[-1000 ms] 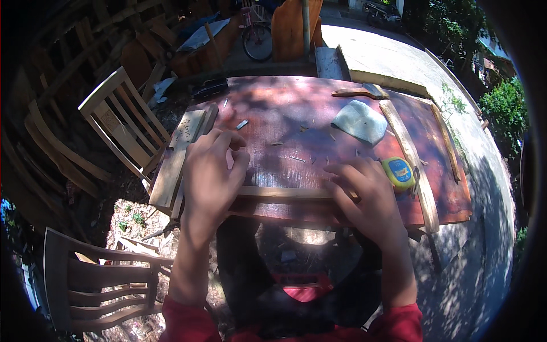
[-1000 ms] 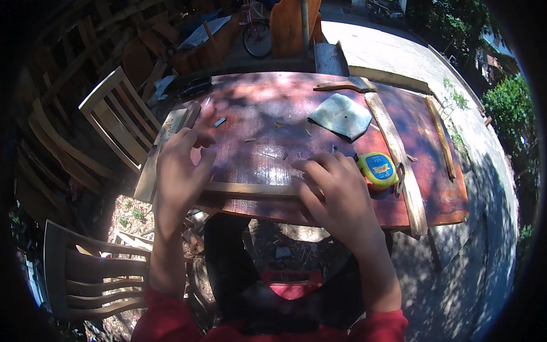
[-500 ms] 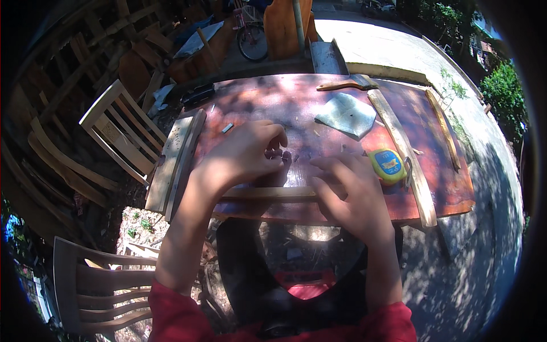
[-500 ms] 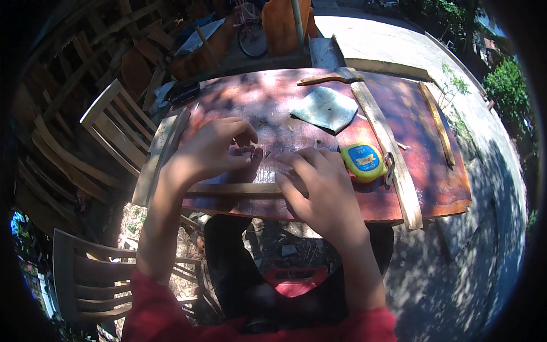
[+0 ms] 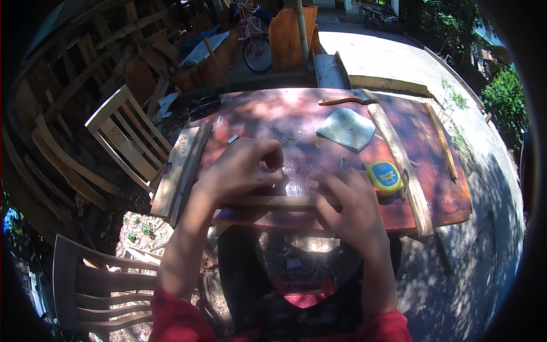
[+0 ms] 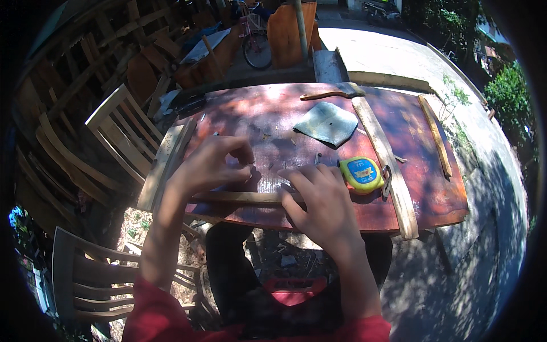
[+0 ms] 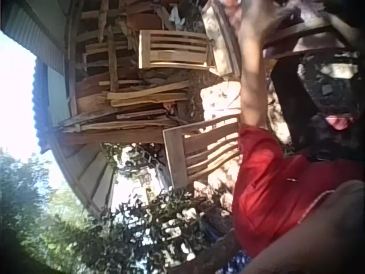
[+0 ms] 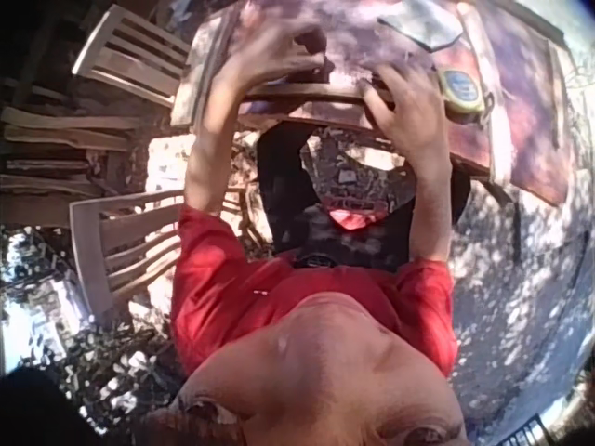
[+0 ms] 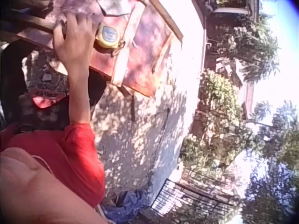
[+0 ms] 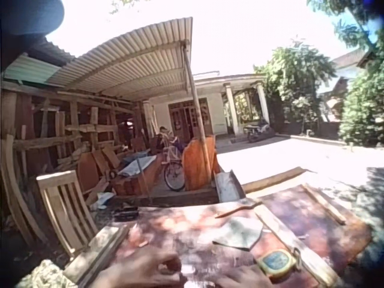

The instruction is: Sanding, measuring, and marking wood strips on a workbench.

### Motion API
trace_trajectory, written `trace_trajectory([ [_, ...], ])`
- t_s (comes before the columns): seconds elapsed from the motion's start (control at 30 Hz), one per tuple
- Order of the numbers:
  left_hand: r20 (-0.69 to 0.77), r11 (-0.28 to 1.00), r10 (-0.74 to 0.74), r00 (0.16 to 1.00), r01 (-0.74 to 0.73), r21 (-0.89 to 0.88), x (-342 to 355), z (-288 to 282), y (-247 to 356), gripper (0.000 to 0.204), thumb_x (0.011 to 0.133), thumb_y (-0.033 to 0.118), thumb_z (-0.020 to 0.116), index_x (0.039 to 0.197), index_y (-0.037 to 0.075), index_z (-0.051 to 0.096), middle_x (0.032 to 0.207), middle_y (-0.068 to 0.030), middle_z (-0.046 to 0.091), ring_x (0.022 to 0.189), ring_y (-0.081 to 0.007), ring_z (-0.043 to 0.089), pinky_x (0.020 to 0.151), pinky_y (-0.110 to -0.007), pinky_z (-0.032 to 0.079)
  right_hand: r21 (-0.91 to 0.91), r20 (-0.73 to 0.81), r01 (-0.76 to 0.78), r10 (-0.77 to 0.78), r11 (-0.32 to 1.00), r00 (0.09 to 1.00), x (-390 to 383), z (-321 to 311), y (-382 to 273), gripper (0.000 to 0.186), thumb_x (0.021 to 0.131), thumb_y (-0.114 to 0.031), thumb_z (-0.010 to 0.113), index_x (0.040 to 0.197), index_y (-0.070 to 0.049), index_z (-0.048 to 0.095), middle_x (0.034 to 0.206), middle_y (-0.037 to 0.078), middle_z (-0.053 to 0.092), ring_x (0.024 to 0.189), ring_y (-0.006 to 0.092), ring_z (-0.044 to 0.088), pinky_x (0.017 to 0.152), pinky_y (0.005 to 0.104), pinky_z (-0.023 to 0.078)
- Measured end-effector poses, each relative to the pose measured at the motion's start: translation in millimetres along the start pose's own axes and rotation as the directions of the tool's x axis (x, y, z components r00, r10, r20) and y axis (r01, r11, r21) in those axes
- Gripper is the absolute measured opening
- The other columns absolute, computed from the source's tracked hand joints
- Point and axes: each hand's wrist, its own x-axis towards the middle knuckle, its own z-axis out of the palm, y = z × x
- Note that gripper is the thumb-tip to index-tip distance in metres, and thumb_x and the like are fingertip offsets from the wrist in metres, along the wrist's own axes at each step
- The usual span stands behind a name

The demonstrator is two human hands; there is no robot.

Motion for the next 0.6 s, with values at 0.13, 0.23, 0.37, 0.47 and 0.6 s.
trace_trajectory([
  [0.13, -0.149, 0.995, 0.017, 0.989, -0.031, -0.090, -32.5, -1.9, 7.1, 0.020, 0.091, 0.013, 0.081, 0.103, -0.001, 0.075, 0.094, -0.0115, 0.077, 0.094, -0.0230, 0.077, 0.085, -0.036, 0.059, -0.002, 0.009, 0.001, -0.001, 1.000, 1.000, 1.5, 0.1, -3.2, 0.025, 0.090, -0.020, 0.079, 0.112, -0.008, 0.075, 0.102, 0.012, 0.071, 0.100, 0.0328, 0.067, 0.094, 0.0471, 0.051],
  [0.23, -0.235, 0.998, -0.031, 0.971, 0.015, -0.066, -58.0, 1.0, 10.4, 0.020, 0.094, 0.013, 0.081, 0.107, 0.000, 0.075, 0.097, -0.0132, 0.079, 0.095, -0.0251, 0.078, 0.086, -0.037, 0.060, -0.076, 0.038, 0.059, -0.056, 0.995, 0.998, -1.6, -0.9, -9.0, 0.028, 0.087, -0.026, 0.084, 0.107, -0.010, 0.074, 0.103, 0.009, 0.072, 0.101, 0.0305, 0.068, 0.094, 0.0455, 0.051],
  [0.37, -0.344, 0.985, -0.122, 0.931, 0.072, -0.156, -85.7, 13.4, 12.1, 0.023, 0.096, 0.011, 0.079, 0.114, -0.002, 0.073, 0.100, -0.0134, 0.079, 0.095, -0.0248, 0.079, 0.087, -0.038, 0.060, -0.110, 0.058, 0.118, -0.112, 0.987, 0.992, -4.9, -0.5, -6.9, 0.031, 0.084, -0.030, 0.088, 0.105, -0.012, 0.074, 0.104, 0.005, 0.072, 0.099, 0.0280, 0.068, 0.096, 0.0438, 0.050],
  [0.47, -0.364, 0.934, -0.206, 0.909, 0.071, -0.350, -86.1, 24.5, 24.0, 0.029, 0.099, 0.008, 0.075, 0.126, 0.000, 0.068, 0.101, -0.0119, 0.078, 0.098, -0.0209, 0.077, 0.088, -0.036, 0.061, -0.167, 0.052, 0.184, -0.178, 0.969, 0.983, -7.3, -9.2, -3.2, 0.028, 0.084, -0.027, 0.088, 0.105, -0.014, 0.074, 0.101, 0.003, 0.070, 0.097, 0.0253, 0.067, 0.098, 0.0431, 0.048],
  [0.6, -0.511, 0.932, -0.268, 0.817, 0.085, -0.353, -108.8, 25.2, 24.0, 0.040, 0.101, 0.007, 0.075, 0.138, 0.001, 0.061, 0.102, -0.0108, 0.077, 0.095, -0.0174, 0.077, 0.088, -0.033, 0.061, -0.156, 0.017, 0.248, -0.249, 0.956, 0.968, 2.1, -6.7, -16.1, 0.023, 0.085, -0.019, 0.086, 0.104, -0.016, 0.073, 0.098, -0.002, 0.066, 0.095, 0.0219, 0.065, 0.098, 0.0427, 0.041],
])
